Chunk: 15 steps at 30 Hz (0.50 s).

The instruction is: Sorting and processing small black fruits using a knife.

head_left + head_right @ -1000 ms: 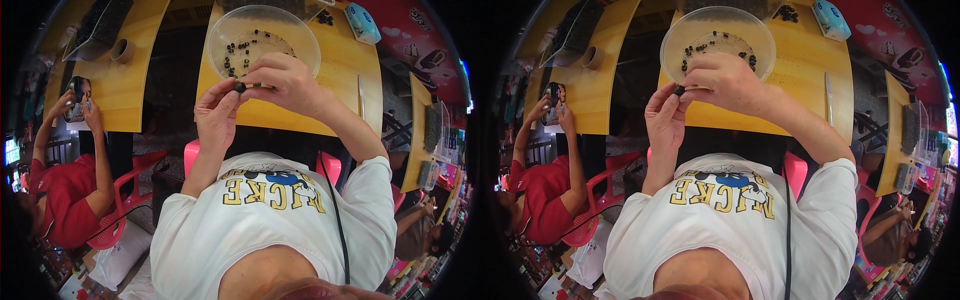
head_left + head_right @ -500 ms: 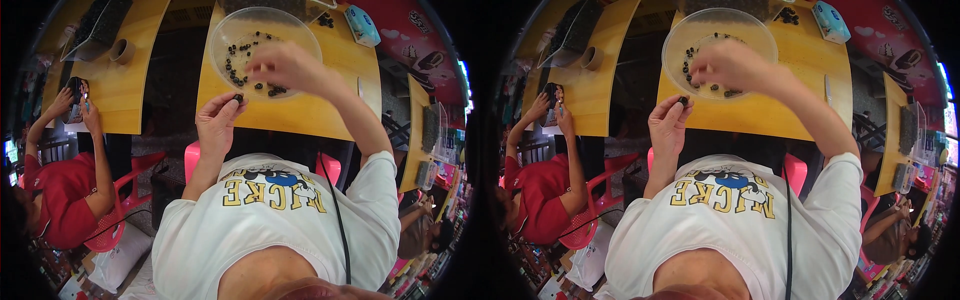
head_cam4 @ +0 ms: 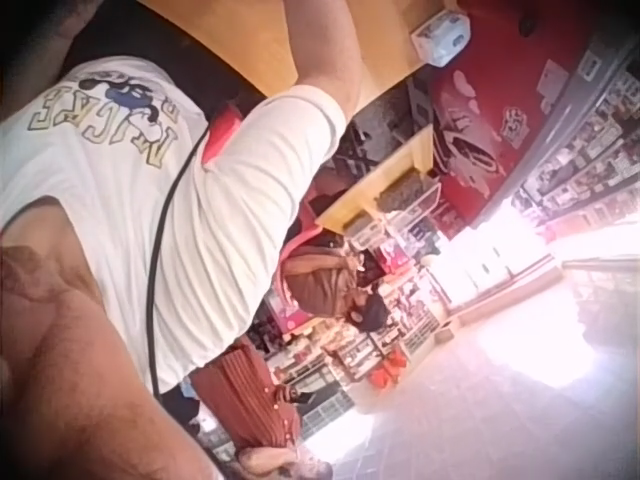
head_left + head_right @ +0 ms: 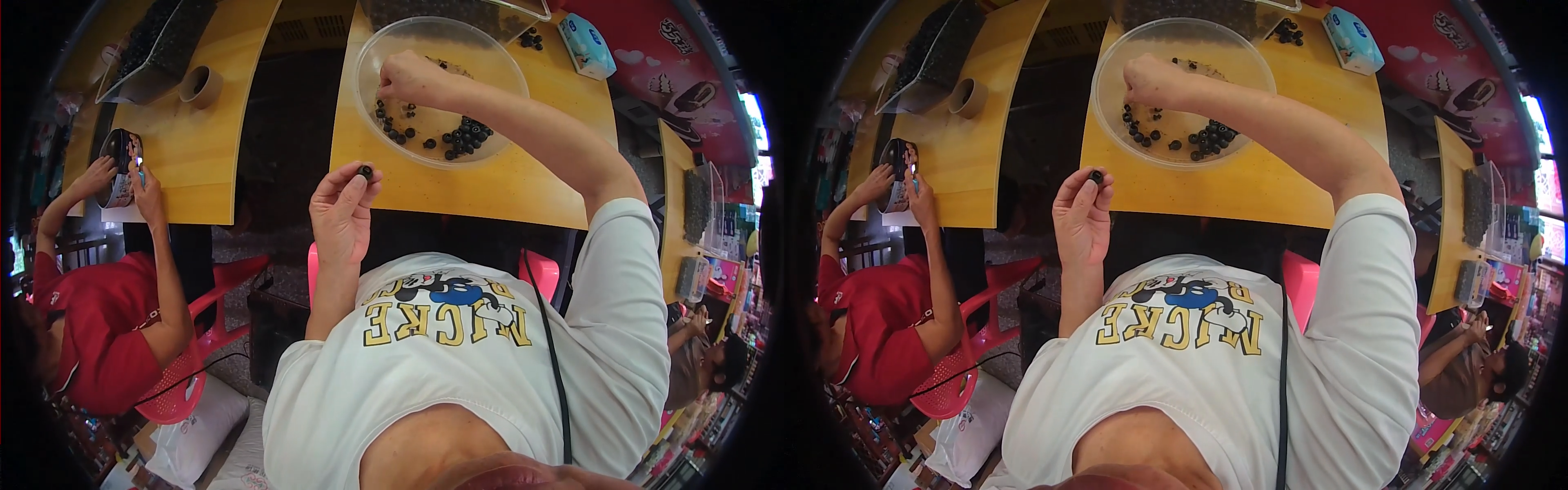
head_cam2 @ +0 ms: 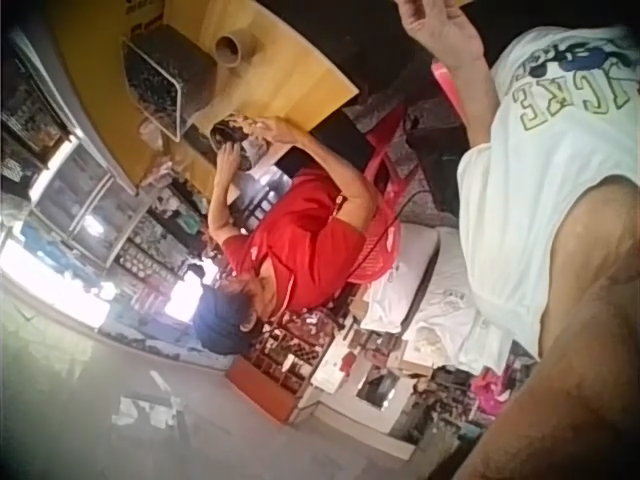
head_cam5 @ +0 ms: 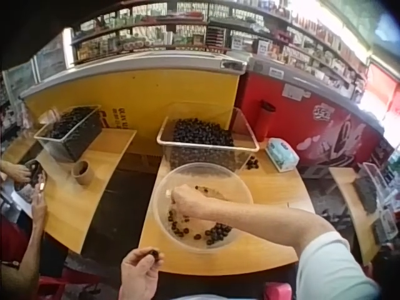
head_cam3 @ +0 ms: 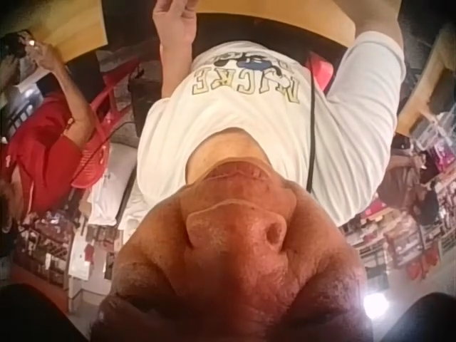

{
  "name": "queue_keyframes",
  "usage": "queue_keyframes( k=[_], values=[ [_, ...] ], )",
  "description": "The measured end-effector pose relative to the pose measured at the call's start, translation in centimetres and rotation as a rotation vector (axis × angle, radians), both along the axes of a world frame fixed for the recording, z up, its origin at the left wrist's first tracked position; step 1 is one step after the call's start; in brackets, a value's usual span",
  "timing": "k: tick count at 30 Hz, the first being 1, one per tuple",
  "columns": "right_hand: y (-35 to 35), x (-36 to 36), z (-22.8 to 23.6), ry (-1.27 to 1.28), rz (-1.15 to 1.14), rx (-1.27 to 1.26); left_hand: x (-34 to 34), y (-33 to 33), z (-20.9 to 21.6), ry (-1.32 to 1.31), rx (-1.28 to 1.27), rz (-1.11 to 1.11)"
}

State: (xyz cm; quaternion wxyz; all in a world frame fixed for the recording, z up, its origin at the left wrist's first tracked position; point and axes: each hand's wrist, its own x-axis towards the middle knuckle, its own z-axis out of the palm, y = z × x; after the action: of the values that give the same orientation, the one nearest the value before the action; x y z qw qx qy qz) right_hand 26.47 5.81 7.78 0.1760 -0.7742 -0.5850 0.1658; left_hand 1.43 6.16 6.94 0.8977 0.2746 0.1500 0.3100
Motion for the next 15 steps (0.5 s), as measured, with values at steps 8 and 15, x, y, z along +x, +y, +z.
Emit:
queue_keyframes(
  k=[8, 15],
  values=[
    [-0.5, 0.3, -0.3, -0.082, 0.089, 0.054, 0.3, 0.2, -0.1, 0.021, -0.013, -0.015],
    [-4.5, -0.3, 6.5, 0.760, -0.091, 0.022, 1.1, -0.2, 1.0, -0.038, -0.085, -0.079]
  ],
)
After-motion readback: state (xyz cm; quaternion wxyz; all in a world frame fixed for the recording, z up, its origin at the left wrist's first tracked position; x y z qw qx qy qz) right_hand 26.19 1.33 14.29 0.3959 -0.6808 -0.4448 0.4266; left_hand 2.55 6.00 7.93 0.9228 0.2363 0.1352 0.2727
